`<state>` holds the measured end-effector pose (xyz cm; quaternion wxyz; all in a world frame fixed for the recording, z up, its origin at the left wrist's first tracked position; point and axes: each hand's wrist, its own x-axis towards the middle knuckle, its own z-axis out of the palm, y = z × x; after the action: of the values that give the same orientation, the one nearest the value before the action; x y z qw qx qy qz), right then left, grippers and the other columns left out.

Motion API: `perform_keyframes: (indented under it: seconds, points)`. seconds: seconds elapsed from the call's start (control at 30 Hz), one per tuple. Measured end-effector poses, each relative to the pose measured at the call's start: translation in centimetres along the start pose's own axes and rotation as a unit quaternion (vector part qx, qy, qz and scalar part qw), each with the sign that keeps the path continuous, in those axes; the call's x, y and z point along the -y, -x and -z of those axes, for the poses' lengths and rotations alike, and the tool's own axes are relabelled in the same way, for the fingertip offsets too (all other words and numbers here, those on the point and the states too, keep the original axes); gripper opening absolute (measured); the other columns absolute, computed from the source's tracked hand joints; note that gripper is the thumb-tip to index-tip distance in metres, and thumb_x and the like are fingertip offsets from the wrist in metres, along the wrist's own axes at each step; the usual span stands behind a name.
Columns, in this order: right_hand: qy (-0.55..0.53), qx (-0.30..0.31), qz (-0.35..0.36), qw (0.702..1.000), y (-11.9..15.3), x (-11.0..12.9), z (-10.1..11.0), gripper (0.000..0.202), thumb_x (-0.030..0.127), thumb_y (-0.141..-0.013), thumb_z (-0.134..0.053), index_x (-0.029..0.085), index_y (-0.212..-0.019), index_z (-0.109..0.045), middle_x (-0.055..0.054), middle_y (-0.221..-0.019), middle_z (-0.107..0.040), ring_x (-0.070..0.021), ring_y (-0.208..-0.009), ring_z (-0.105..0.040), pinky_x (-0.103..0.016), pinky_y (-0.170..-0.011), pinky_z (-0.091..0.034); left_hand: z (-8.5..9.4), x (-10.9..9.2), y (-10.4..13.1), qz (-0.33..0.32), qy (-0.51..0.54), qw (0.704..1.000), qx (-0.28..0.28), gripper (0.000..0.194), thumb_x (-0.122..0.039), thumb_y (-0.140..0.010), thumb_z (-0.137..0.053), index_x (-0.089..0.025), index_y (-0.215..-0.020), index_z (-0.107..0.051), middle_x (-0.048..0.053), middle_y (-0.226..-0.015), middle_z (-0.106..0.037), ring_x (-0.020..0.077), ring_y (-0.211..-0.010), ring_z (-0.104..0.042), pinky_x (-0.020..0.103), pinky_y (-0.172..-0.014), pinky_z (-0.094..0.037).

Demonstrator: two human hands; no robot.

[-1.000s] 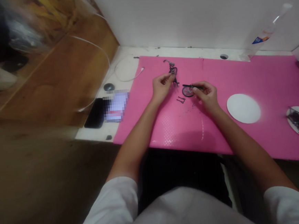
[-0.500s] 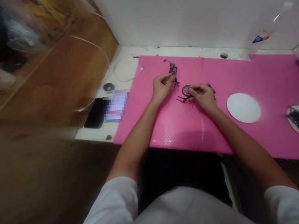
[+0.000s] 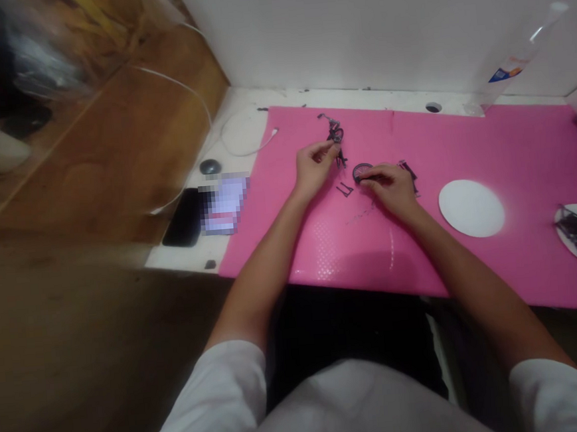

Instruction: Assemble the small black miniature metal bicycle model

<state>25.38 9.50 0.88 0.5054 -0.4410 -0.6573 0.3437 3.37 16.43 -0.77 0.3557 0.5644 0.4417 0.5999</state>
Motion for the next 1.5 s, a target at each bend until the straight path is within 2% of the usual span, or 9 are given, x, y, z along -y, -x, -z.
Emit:
perform_keyframes:
  seconds: [0.1, 0.27, 0.53, 0.67, 0.83, 0.93, 1.07, 1.33, 1.5]
  points:
    - [0.059, -0.011, 0.018, 0.998, -0.1, -0.5, 0.5, 0.009, 0.024, -0.087, -0.084, 0.029, -0.095, -0.086, -0.003, -0.099, -0.083, -0.0258, -0.092, -0.077, -0.047, -0.089, -0.065, -0.1, -0.2, 0.1, 0.005, 0.001, 1.0, -0.001, 0.04, -0.058, -0.086, -0.089, -0.019, -0.093, -0.084, 0.002, -0.07, -0.065, 0.0136, -0.064, -0.055, 0.027, -0.058, -0.042]
    - [0.175, 0.006, 0.086, 0.981, -0.4, -0.7, 1.1, 0.005, 0.026, -0.088, -0.087, 0.028, -0.092, -0.084, -0.003, -0.094, -0.083, -0.0273, -0.093, -0.075, -0.05, -0.095, -0.061, -0.1, -0.3, 0.1, 0.006, 0.005, 1.0, 0.006, 0.042, -0.061, -0.086, -0.088, -0.02, -0.092, -0.084, 0.001, -0.068, -0.063, 0.0135, -0.064, -0.054, 0.027, -0.056, -0.04]
    - [0.123, -0.023, 0.114, 0.985, 0.1, 0.3, 0.2, 0.005, 0.028, -0.096, -0.079, 0.029, -0.098, -0.084, -0.004, -0.101, -0.082, -0.0261, -0.1, -0.074, -0.046, -0.093, -0.061, -0.2, 0.0, 0.4, 0.009, -0.002, 1.0, 0.021, 0.047, -0.065, -0.086, -0.086, -0.019, -0.094, -0.084, 0.001, -0.066, -0.062, 0.0133, -0.062, -0.053, 0.026, -0.054, -0.038]
    - [0.068, -0.041, 0.084, 0.993, 0.2, 0.9, 0.1, 0.006, 0.036, -0.095, -0.083, 0.03, -0.095, -0.083, -0.004, -0.101, -0.081, -0.0261, -0.101, -0.074, -0.046, -0.091, -0.063, -0.2, -0.1, 0.6, 0.015, -0.006, 0.999, 0.028, 0.046, -0.063, -0.087, -0.086, -0.018, -0.094, -0.085, 0.002, -0.067, -0.064, 0.0136, -0.062, -0.056, 0.027, -0.056, -0.039]
    - [-0.027, -0.056, 0.009, 0.998, 0.2, 1.0, -0.3, 0.033, 0.059, -0.085, -0.091, 0.029, -0.093, -0.081, -0.007, -0.103, -0.079, -0.0275, -0.105, -0.075, -0.045, -0.091, -0.065, -0.5, -0.9, 0.8, 0.025, 0.006, 0.999, 0.041, 0.035, -0.054, -0.087, -0.088, -0.019, -0.091, -0.085, 0.001, -0.066, -0.065, 0.0138, -0.062, -0.058, 0.027, -0.059, -0.043]
    - [-0.072, -0.061, -0.01, 0.996, 0.0, 0.6, -0.4, 0.043, 0.067, -0.079, -0.094, 0.028, -0.091, -0.079, -0.006, -0.101, -0.079, -0.0275, -0.105, -0.076, -0.045, -0.093, -0.066, -0.6, -1.4, 0.9, 0.03, 0.017, 0.998, 0.052, 0.031, -0.05, -0.088, -0.088, -0.019, -0.089, -0.085, 0.002, -0.067, -0.067, 0.0147, -0.066, -0.061, 0.028, -0.063, -0.047]
    - [-0.092, -0.051, -0.03, 0.994, -0.2, -0.1, -0.4, 0.047, 0.067, -0.075, -0.095, 0.027, -0.091, -0.077, -0.006, -0.101, -0.079, -0.0272, -0.105, -0.077, -0.044, -0.092, -0.066, -0.7, -1.6, 1.0, 0.035, 0.016, 0.998, 0.059, 0.028, -0.048, -0.086, -0.089, -0.02, -0.088, -0.086, 0.003, -0.07, -0.07, 0.0152, -0.069, -0.062, 0.028, -0.065, -0.048]
    - [-0.111, -0.036, -0.046, 0.992, -0.4, -1.3, -0.4, 0.045, 0.063, -0.075, -0.096, 0.027, -0.092, -0.075, -0.006, -0.102, -0.08, -0.0252, -0.103, -0.076, -0.044, -0.096, -0.064, -0.7, -1.4, 1.0, 0.023, 0.001, 0.998, 0.057, 0.022, -0.044, -0.083, -0.091, -0.022, -0.086, -0.086, 0.004, -0.076, -0.073, 0.0135, -0.065, -0.055, 0.029, -0.06, -0.042]
    - [-0.118, -0.018, -0.066, 0.991, -0.5, -1.6, -0.2, 0.052, 0.069, -0.073, -0.095, 0.027, -0.092, -0.072, -0.007, -0.102, -0.08, -0.0258, -0.103, -0.076, -0.042, -0.089, -0.066, -0.8, -1.4, 1.0, 0.025, -0.004, 0.997, 0.067, 0.024, -0.046, -0.083, -0.092, -0.023, -0.084, -0.086, 0.004, -0.077, -0.073, 0.0142, -0.065, -0.055, 0.029, -0.059, -0.04]
